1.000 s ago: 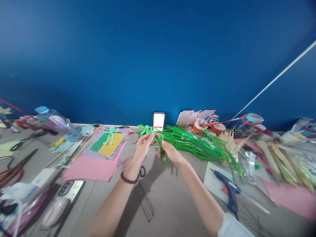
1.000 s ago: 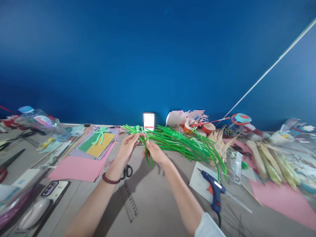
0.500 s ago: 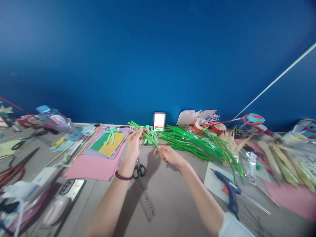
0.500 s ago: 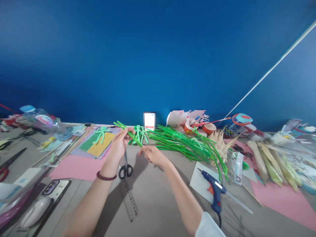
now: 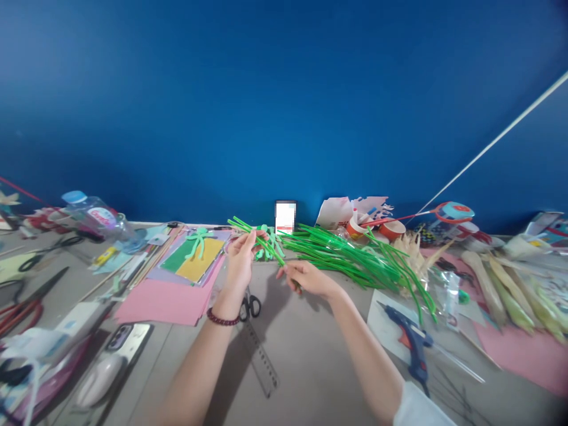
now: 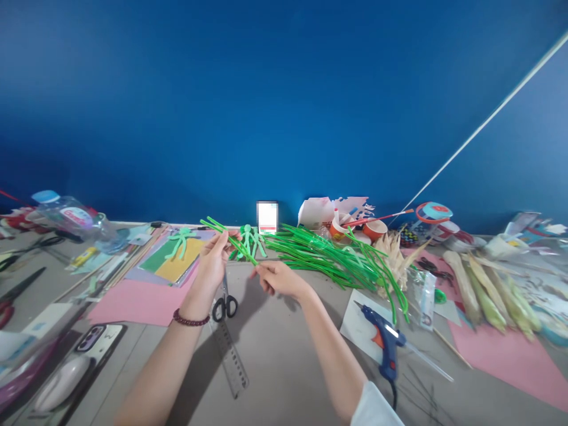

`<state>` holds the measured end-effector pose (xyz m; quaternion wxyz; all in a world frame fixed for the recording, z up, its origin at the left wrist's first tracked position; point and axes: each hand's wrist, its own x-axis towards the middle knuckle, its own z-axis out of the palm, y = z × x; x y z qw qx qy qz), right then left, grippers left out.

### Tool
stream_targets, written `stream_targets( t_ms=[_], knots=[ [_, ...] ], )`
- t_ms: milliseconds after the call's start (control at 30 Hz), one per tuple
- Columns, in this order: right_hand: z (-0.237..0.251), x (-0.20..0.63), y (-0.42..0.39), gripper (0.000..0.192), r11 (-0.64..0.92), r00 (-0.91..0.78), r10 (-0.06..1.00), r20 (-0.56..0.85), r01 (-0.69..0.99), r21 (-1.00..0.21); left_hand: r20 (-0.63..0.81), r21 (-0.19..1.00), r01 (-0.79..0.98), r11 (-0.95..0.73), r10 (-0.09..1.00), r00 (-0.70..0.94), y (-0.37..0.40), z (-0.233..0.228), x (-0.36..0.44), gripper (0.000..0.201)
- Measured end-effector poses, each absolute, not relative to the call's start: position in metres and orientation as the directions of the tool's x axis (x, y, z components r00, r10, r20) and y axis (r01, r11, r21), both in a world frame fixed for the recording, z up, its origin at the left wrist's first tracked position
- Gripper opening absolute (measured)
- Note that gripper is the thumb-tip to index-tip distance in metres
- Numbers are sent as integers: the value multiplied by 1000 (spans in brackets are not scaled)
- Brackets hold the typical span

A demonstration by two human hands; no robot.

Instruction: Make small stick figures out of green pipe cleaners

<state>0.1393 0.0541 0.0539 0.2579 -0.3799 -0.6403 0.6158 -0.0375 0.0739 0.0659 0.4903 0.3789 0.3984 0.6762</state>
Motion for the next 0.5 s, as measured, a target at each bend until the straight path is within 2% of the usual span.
stream_targets(
  t_ms=[200, 333, 500],
  knots=[
    [54, 132, 55, 47, -222, -512, 846, -151, -80, -972, 121, 955, -251, -160, 979, -164, 70, 68, -31, 25],
    [53, 133, 57, 39, -273, -442, 877, -189, -134, -952, 140, 961, -226, -161, 984, -107, 70, 63, -28, 25],
    [56, 134, 59, 34, -302, -397, 896, -199, -217, -928, 152, 944, -266, -194, 974, -169, 71, 56, -26, 21]
  ],
)
